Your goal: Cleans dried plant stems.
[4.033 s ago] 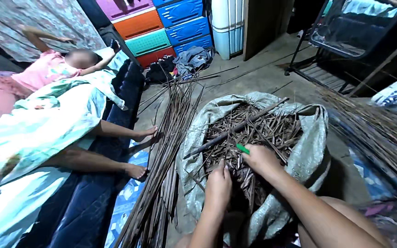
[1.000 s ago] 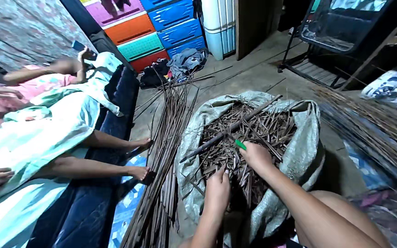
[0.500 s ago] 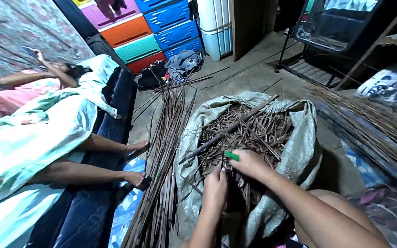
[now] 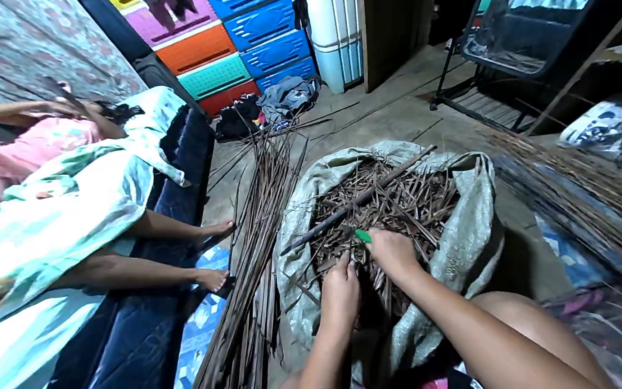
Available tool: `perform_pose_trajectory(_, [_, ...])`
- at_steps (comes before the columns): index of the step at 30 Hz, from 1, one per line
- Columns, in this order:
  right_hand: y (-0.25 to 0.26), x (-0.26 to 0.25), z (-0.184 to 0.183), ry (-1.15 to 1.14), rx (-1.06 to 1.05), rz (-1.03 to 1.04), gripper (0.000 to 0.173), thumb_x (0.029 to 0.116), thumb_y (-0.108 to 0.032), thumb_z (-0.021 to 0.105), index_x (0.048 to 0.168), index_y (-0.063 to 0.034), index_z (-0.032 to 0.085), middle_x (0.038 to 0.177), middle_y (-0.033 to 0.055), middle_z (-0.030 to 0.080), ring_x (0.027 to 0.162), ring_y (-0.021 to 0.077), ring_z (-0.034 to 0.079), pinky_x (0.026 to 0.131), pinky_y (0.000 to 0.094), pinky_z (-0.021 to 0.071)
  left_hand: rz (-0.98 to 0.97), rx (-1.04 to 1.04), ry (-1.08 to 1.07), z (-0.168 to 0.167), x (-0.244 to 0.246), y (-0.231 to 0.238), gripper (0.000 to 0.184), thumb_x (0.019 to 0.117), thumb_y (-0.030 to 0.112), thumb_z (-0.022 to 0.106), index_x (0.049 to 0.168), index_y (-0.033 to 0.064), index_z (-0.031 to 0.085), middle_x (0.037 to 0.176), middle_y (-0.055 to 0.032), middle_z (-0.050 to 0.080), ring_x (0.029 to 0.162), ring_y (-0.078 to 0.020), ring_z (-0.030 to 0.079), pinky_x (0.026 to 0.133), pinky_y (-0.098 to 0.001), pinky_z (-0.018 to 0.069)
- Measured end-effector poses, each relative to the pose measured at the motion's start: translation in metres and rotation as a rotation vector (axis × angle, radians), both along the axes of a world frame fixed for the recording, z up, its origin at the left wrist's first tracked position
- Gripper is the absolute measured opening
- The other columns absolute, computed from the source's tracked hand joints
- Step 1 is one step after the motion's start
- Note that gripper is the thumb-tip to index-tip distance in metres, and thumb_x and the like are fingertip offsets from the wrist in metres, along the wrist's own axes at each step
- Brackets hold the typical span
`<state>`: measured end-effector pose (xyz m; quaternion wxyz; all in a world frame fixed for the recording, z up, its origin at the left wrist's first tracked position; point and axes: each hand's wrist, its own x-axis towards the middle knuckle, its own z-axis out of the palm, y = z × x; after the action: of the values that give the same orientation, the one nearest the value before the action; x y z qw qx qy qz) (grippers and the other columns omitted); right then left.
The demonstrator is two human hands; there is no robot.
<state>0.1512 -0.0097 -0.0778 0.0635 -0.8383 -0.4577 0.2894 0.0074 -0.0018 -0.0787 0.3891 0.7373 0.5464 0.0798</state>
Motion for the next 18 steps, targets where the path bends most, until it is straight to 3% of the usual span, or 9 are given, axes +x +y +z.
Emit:
perform_pose_trajectory(2, [0.004, 0.016, 0.000, 0.022, -0.028, -0.074, 0.035, 0.1082, -0.026, 0.050, 0.128, -0.0018, 0.065, 0.126, 0.0228, 0.069, 0.121, 0.0409, 0.065, 0.097, 0.0614, 0.0501, 0.004, -0.026, -0.002, 0.001, -0.003, -0.004, 0.041, 0.1123, 0.021, 0.038, 0.145, 0.0038, 0.056, 0.111, -0.0199, 0.071, 0.095, -0.0296, 0.069, 0.093, -0.0478, 0.0531])
perform_pose_trajectory(4, [0.002, 0.021, 0.007, 0.100, -0.041, -0.052, 0.037, 0.1085, -0.030, 0.048, 0.124, -0.0023, 0.066, 0.124, 0.0225, 0.069, 0.121, 0.0395, 0.064, 0.098, 0.0606, 0.0490, 0.007, -0.032, 0.007, 0.000, -0.005, -0.002, 0.042, 0.1124, 0.022, 0.038, 0.146, 0.0040, 0.056, 0.114, -0.0207, 0.071, 0.101, -0.0312, 0.069, 0.096, -0.0497, 0.0519])
perform_pose_trajectory(10, [-0.020, -0.007, 0.012, 0.338, -0.104, 0.233, 0.035, 0.1062, -0.031, 0.050, 0.104, -0.0007, 0.068, 0.102, 0.0214, 0.068, 0.100, 0.0378, 0.066, 0.085, 0.0600, 0.0490, 0.036, -0.056, 0.094, 0.005, 0.000, 0.005, 0.043, 0.1116, 0.020, 0.034, 0.146, 0.0045, 0.056, 0.117, -0.0213, 0.070, 0.109, -0.0342, 0.067, 0.099, -0.0534, 0.0501])
perform_pose_trajectory(11, [-0.023, -0.010, 0.011, 0.333, -0.116, 0.246, 0.034, 0.1060, -0.031, 0.050, 0.104, -0.0010, 0.068, 0.102, 0.0212, 0.068, 0.101, 0.0376, 0.066, 0.085, 0.0599, 0.0491, 0.044, -0.070, 0.111, 0.006, 0.001, 0.004, 0.044, 0.1117, 0.021, 0.034, 0.146, 0.0049, 0.056, 0.119, -0.0212, 0.069, 0.112, -0.0341, 0.067, 0.100, -0.0534, 0.0496])
perform_pose_trajectory(15, [-0.023, -0.017, 0.016, 0.156, -0.155, 0.232, 0.033, 0.1072, -0.029, 0.052, 0.120, -0.0032, 0.068, 0.121, 0.0217, 0.070, 0.119, 0.0394, 0.065, 0.097, 0.0607, 0.0493, 0.039, -0.059, 0.147, 0.005, 0.003, 0.002, 0.039, 0.1114, 0.020, 0.037, 0.124, -0.0021, 0.066, 0.112, -0.0229, 0.069, 0.108, -0.0359, 0.067, 0.096, -0.0551, 0.0503])
perform_pose_trajectory(16, [-0.019, -0.017, 0.015, 0.114, -0.156, 0.215, 0.033, 0.1074, -0.028, 0.052, 0.122, -0.0029, 0.067, 0.124, 0.0217, 0.069, 0.121, 0.0397, 0.064, 0.098, 0.0604, 0.0491, 0.028, -0.043, 0.139, 0.004, 0.004, 0.002, 0.039, 0.1119, 0.021, 0.037, 0.124, -0.0026, 0.066, 0.113, -0.0232, 0.069, 0.109, -0.0360, 0.067, 0.097, -0.0550, 0.0499])
perform_pose_trajectory(18, [-0.012, -0.014, 0.009, 0.054, -0.134, 0.174, 0.033, 0.1070, -0.027, 0.052, 0.125, -0.0031, 0.066, 0.126, 0.0213, 0.069, 0.122, 0.0400, 0.064, 0.098, 0.0604, 0.0497, 0.007, -0.027, 0.115, 0.001, 0.005, 0.002, 0.043, 0.1128, 0.023, 0.036, 0.140, -0.0006, 0.059, 0.127, -0.0235, 0.067, 0.122, -0.0354, 0.064, 0.107, -0.0539, 0.0466])
